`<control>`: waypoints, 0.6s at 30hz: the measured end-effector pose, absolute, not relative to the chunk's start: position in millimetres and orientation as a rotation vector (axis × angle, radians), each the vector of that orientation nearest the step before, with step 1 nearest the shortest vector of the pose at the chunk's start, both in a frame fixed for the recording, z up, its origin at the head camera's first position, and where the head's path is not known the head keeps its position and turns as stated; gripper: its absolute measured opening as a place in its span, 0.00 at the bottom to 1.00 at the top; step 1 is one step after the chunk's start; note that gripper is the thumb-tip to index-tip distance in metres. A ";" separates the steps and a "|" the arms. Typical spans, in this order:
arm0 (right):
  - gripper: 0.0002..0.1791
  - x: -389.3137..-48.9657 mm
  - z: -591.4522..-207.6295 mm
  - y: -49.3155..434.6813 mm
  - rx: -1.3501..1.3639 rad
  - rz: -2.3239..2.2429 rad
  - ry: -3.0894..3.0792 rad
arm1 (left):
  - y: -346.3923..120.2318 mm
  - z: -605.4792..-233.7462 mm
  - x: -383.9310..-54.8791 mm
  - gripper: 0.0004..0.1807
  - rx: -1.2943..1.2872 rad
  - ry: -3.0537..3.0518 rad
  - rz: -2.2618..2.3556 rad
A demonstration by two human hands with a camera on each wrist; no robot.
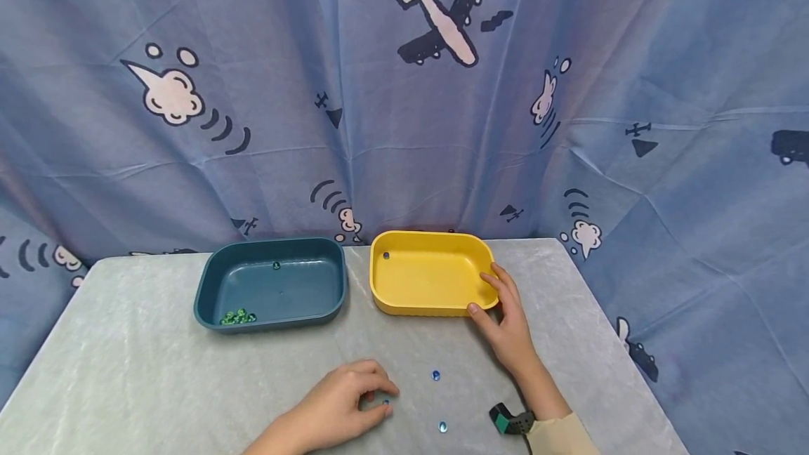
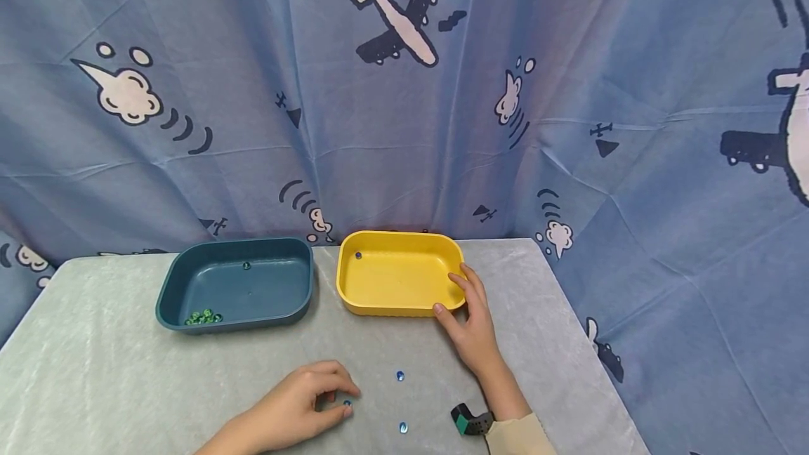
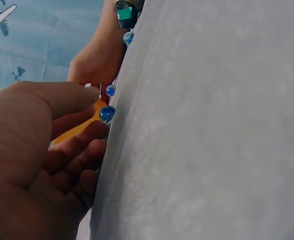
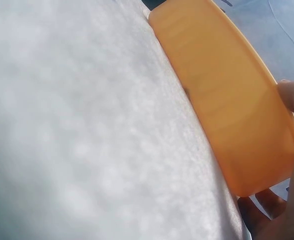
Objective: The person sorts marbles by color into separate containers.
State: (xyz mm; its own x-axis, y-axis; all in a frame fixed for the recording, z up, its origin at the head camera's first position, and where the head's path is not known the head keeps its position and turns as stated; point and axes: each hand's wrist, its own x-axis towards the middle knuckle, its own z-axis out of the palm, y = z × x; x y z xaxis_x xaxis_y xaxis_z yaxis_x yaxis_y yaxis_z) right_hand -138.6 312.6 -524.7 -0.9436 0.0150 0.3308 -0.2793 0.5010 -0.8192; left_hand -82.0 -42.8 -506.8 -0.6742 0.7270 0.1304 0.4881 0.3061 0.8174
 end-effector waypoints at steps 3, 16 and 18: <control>0.32 -138.5 -524.6 312.4 0.221 1.420 -2.452 | -43.7 -507.5 -82.2 0.09 1.101 2.300 1.266; 0.32 -139.0 -525.6 312.7 0.233 1.435 -2.436 | -47.9 -515.4 -81.0 0.09 1.180 2.282 1.278; 0.32 -139.4 -525.8 312.8 0.234 1.437 -2.435 | -47.9 -516.1 -80.7 0.09 1.198 2.286 1.289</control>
